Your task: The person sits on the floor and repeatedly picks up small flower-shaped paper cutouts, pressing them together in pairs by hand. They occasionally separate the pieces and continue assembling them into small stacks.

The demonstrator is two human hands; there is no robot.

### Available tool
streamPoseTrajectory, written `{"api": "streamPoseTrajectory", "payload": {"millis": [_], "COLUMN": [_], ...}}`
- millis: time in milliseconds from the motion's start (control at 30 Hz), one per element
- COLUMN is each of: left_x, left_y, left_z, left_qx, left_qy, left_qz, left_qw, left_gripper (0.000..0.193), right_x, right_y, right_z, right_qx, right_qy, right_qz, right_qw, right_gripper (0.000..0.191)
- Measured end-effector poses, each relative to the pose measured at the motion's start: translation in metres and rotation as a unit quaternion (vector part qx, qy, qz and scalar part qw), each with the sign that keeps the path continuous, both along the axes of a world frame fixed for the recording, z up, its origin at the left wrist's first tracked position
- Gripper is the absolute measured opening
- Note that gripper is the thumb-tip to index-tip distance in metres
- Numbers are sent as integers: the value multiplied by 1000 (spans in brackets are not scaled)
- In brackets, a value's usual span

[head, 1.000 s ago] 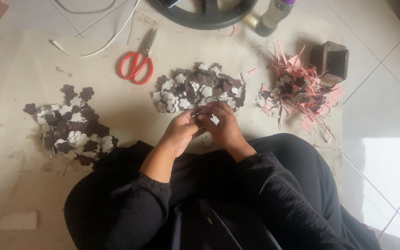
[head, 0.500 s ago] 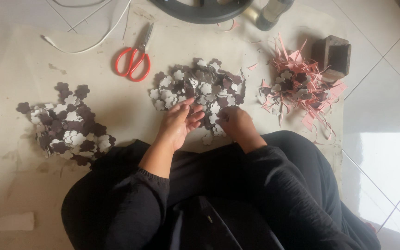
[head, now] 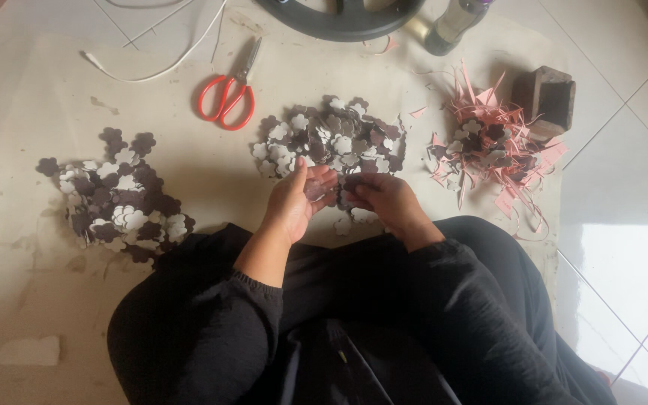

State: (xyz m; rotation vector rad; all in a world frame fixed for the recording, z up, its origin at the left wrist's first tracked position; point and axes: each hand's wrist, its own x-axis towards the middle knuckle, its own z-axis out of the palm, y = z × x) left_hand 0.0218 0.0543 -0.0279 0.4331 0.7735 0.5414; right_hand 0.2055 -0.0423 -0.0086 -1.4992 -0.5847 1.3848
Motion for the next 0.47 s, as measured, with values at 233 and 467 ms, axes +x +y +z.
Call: {"api": "streamPoseTrajectory", "payload": {"millis": [233,467], "left_x": [-1,4], "left_y": [-4,-6], "left_z": [8,-7], "left_qx": [31,42], "left_qy": [-84,13], "left_qz": [-68,-52], "left_qw": [994,998], "left_gripper": [38,51], "right_x": [-16,-22], "right_y": [0,7], "right_z": [15,-10], "right_qx": [14,58], "right_qy": [57,-28], "right_qz": [-26,21], "right_qw": [998,998], "right_gripper": [20,17]}}
